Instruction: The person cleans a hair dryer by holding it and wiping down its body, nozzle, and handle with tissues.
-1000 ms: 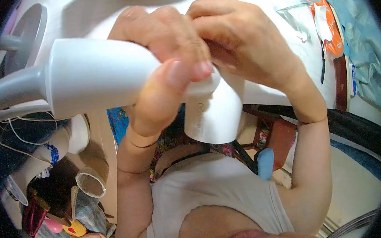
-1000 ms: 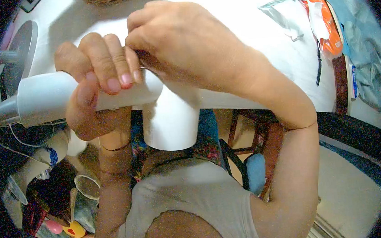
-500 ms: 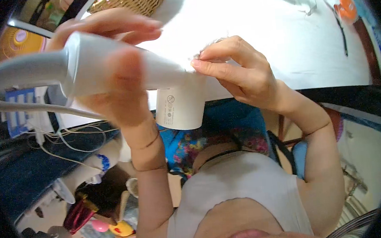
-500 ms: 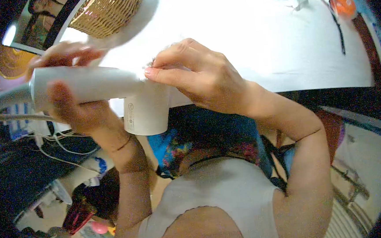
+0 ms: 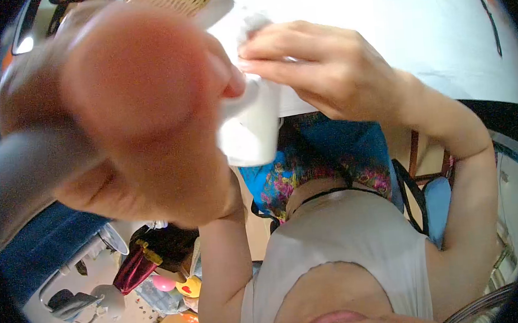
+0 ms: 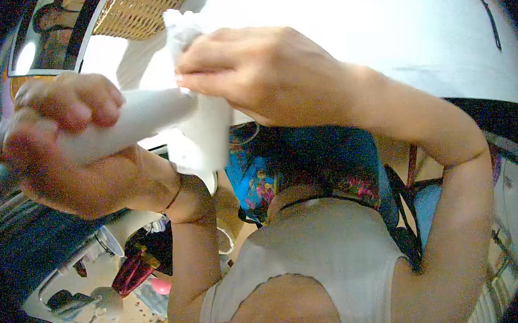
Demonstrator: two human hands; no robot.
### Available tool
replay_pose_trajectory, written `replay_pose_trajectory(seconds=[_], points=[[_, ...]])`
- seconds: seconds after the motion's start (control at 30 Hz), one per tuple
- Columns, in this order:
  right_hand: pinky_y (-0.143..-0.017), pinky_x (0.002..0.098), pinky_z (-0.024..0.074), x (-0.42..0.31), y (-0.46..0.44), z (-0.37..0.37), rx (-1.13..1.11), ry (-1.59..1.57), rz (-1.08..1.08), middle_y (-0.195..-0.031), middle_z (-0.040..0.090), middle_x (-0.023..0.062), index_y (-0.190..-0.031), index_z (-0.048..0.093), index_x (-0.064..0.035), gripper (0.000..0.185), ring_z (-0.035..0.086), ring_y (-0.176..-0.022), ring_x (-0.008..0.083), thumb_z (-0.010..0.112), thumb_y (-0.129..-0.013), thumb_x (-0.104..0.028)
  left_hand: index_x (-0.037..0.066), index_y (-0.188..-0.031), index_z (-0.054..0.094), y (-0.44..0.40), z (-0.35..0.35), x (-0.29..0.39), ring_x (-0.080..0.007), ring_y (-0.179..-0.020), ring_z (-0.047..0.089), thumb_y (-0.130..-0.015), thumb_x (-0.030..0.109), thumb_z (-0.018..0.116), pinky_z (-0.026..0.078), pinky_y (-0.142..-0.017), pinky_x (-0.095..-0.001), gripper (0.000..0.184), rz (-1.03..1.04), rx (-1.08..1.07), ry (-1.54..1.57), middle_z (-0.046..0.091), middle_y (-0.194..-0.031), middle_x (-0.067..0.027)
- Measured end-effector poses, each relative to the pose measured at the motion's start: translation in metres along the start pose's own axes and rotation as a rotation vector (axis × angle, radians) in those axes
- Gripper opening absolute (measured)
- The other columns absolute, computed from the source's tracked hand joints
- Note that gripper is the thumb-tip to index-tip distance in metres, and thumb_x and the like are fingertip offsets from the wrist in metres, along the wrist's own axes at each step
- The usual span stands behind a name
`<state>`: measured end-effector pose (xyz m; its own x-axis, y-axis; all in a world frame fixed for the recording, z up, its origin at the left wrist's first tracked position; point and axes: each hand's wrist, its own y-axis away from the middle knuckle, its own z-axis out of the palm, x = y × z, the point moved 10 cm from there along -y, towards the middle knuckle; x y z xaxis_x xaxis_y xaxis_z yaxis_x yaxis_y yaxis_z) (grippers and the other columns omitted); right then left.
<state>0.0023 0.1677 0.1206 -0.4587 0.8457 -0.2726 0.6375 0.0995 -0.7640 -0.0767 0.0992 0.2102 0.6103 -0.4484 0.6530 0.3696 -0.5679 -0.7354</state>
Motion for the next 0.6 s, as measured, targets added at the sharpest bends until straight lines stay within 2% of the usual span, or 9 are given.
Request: replay_pose_trajectory(seconds=[0.13,0.27,0.37,0.47,0.53,0.57,0.6], points=[[-0.091,0.0341,0.0511,0.008,-0.003,0.012,-0.007,-0.017,0.065,-0.118,0.062,0.0146,-0.108,0.065,0.0009,0.029,0.060,-0.110,0.0277,0.056,-0.082,-0.009,0.009,-0.074,0.047,-0.015,0.011,-0.002,-0.0161,-0.045,0.043,-0.091,0.023,0.058,0.038,-0.042,-0.0282,0.025,0.095,-0.111,-0.020,0.045,-0.062,-0.0072],[-0.093,0.0348,0.0503,0.000,0.007,0.017,0.117,0.043,0.171,-0.117,0.063,0.0145,-0.108,0.065,0.0010,0.029,0.058,-0.113,0.0298,0.057,-0.081,-0.009,0.011,-0.073,0.043,-0.013,-0.002,-0.005,-0.0141,-0.047,0.039,-0.089,0.022,0.055,0.035,-0.044,-0.0280,0.023,0.018,0.054,-0.100,0.039,-0.061,-0.0037],[-0.090,0.0363,0.0503,0.002,0.011,0.006,0.195,-0.143,0.147,-0.111,0.063,0.0131,-0.107,0.064,-0.0035,0.029,0.060,-0.106,0.0301,0.063,-0.078,-0.007,0.013,-0.075,0.038,0.001,-0.011,0.008,-0.0121,-0.048,0.033,-0.094,0.031,0.046,0.032,-0.047,-0.0281,0.028,0.036,0.101,-0.079,0.036,-0.065,-0.0013],[-0.083,0.0350,0.0506,0.004,0.014,-0.002,0.199,-0.348,0.271,-0.108,0.060,0.0097,-0.101,0.067,-0.0063,0.028,0.059,-0.099,0.0254,0.073,-0.075,-0.001,0.014,-0.077,0.039,0.028,-0.005,0.035,-0.0121,-0.049,0.033,-0.100,0.040,0.036,0.032,-0.048,-0.0292,0.035,0.068,0.056,0.110,0.037,-0.068,-0.0011],[-0.079,0.0329,0.0501,-0.006,0.018,-0.003,0.309,-0.406,0.343,-0.099,0.059,0.0082,-0.100,0.067,-0.0066,0.028,0.059,-0.093,0.0228,0.074,-0.074,0.000,0.014,-0.080,0.043,0.044,0.003,0.054,-0.0131,-0.051,0.037,-0.101,0.045,0.032,0.035,-0.049,-0.0301,0.039,0.125,-0.059,0.238,0.041,-0.070,-0.0025],[-0.077,0.0318,0.0498,-0.007,0.020,-0.005,0.364,-0.430,0.375,-0.095,0.058,0.0074,-0.099,0.067,-0.0068,0.028,0.059,-0.090,0.0214,0.074,-0.073,0.000,0.015,-0.079,0.044,0.050,0.009,0.066,-0.0131,-0.052,0.041,-0.100,0.047,0.034,0.039,-0.050,-0.0305,0.039,0.169,-0.117,0.178,0.043,-0.071,-0.0020],[-0.077,0.0297,0.0499,-0.006,0.022,-0.006,0.387,-0.449,0.412,-0.093,0.058,0.0060,-0.099,0.067,-0.0071,0.027,0.060,-0.089,0.0184,0.075,-0.074,-0.002,0.011,-0.080,0.045,0.057,0.010,0.074,-0.0163,-0.055,0.050,-0.099,0.041,0.042,0.048,-0.051,-0.0320,0.036,0.190,-0.176,0.142,0.049,-0.072,-0.0044]])
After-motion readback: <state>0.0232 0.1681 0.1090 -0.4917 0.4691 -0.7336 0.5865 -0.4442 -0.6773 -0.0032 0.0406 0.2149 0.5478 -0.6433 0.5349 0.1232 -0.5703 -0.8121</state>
